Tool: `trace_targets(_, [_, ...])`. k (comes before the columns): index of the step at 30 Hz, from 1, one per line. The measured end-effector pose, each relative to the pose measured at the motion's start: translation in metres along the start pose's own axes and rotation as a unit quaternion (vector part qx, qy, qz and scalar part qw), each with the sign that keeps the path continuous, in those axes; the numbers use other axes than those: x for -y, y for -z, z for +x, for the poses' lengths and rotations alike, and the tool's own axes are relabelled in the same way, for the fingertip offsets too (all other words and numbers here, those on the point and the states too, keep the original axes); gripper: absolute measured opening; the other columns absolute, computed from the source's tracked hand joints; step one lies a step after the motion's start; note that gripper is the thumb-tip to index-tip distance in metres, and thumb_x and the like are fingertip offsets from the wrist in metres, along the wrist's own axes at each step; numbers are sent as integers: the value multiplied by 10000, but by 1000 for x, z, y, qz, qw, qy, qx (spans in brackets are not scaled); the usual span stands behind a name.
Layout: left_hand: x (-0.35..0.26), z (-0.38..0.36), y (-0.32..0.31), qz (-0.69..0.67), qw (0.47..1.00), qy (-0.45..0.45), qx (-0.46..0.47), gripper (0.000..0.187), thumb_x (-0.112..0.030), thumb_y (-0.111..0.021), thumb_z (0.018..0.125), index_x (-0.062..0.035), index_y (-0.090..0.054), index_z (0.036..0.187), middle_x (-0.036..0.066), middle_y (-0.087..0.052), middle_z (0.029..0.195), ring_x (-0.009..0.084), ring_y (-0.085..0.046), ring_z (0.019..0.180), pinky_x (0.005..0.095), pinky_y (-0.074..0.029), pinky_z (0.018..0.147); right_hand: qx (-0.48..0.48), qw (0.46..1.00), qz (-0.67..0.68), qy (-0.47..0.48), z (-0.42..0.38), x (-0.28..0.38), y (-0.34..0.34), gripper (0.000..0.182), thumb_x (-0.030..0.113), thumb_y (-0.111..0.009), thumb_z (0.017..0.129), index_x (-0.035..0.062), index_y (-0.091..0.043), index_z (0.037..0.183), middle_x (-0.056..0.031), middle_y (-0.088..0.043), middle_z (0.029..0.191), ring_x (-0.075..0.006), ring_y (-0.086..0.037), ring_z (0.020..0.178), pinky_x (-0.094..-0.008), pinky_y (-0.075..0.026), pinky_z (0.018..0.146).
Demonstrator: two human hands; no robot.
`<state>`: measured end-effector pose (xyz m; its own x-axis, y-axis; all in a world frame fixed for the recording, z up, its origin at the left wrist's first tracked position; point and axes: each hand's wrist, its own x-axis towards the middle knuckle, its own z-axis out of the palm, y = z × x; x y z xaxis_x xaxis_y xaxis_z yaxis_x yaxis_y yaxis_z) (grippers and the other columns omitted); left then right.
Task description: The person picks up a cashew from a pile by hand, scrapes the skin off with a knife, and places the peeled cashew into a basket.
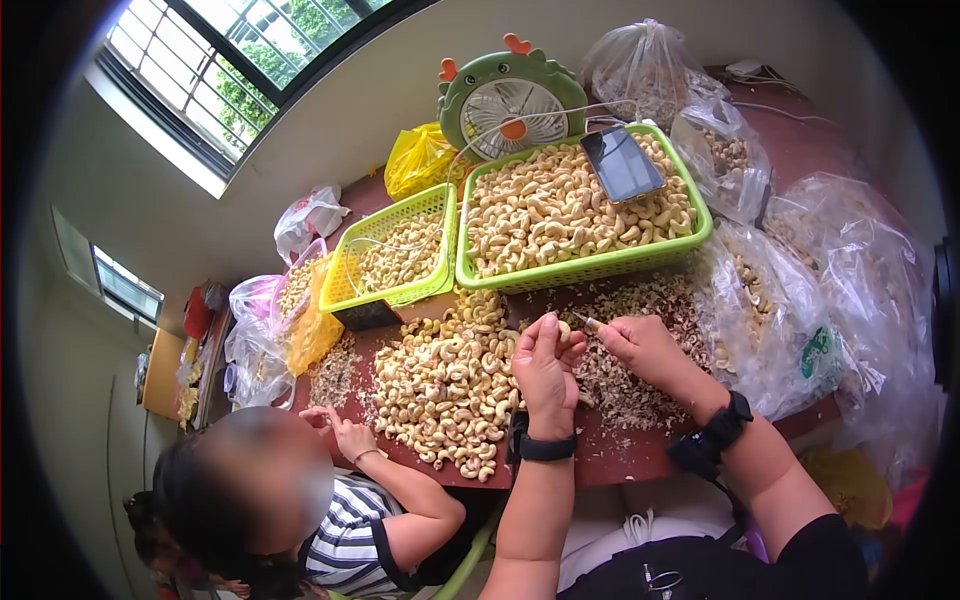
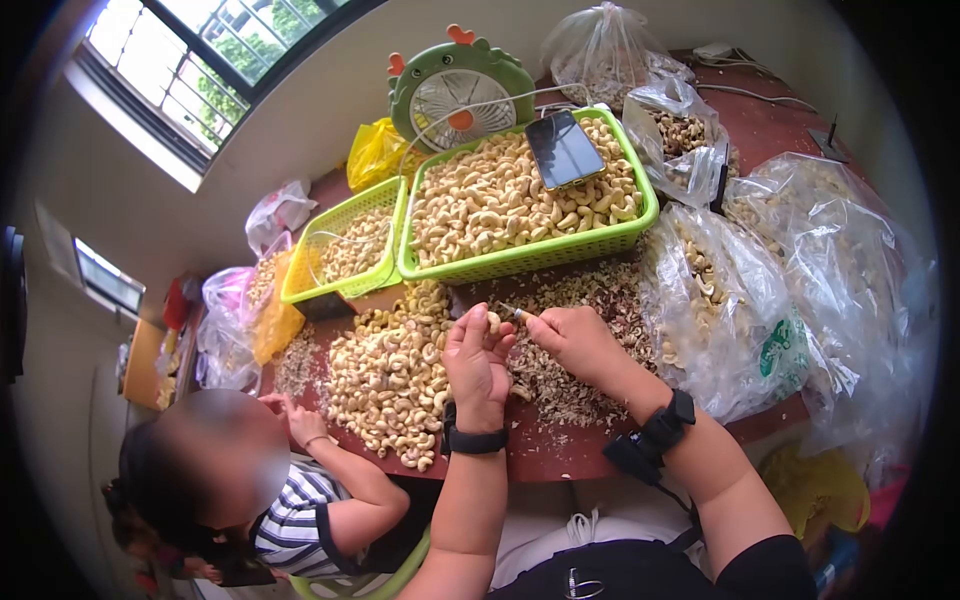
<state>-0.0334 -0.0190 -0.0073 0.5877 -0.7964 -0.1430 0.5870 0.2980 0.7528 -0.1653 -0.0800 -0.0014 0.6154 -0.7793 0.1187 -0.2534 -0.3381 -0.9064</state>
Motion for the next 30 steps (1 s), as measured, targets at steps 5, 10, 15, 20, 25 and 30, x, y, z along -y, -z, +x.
trace_targets(5, [1,1,-1,-15,998,50,46,181,10,-545,785,-9,-515,962,70,-569,816,163,-584,716,243,-514,639,0,1000,0,0,-1,1,0,353,310,-476,814,-12,-543,687,-161,-519,581,-275,-516,531,-359,-395,505])
trace_targets(10, [1,0,-2,-38,996,52,69,186,21,-535,789,26,-503,973,101,-567,859,188,-588,760,275,-522,700,2,1000,-6,1,-2,4,1,368,328,-474,816,-5,-541,672,-164,-520,589,-292,-517,545,-368,-396,513])
trace_targets(15, [1,0,-1,-36,993,60,98,167,3,-519,798,5,-513,965,118,-586,894,266,-579,882,357,-513,735,1,999,-42,5,-1,-1,-1,391,370,-464,812,18,-540,658,-158,-521,579,-299,-525,552,-375,-399,512])
trace_targets(20, [-1,-2,-2,-43,993,53,94,165,4,-521,797,22,-511,961,128,-576,895,252,-581,865,356,-517,727,2,999,-38,-1,-1,2,-2,400,388,-452,810,30,-544,656,-148,-523,575,-292,-528,545,-372,-401,504])
trace_targets(25, [-2,-2,-2,-41,992,54,104,146,9,-502,790,19,-529,933,114,-587,874,259,-585,848,371,-509,740,10,999,-37,-1,-1,2,-1,403,394,-454,808,29,-551,669,-148,-525,571,-288,-533,541,-364,-405,503])
trace_targets(30, [0,1,2,-45,991,62,105,146,-1,-505,780,22,-527,922,118,-585,868,259,-584,846,371,-500,763,14,999,-41,-1,-1,1,-1,398,390,-453,812,29,-562,682,-151,-529,573,-285,-538,544,-357,-411,507])
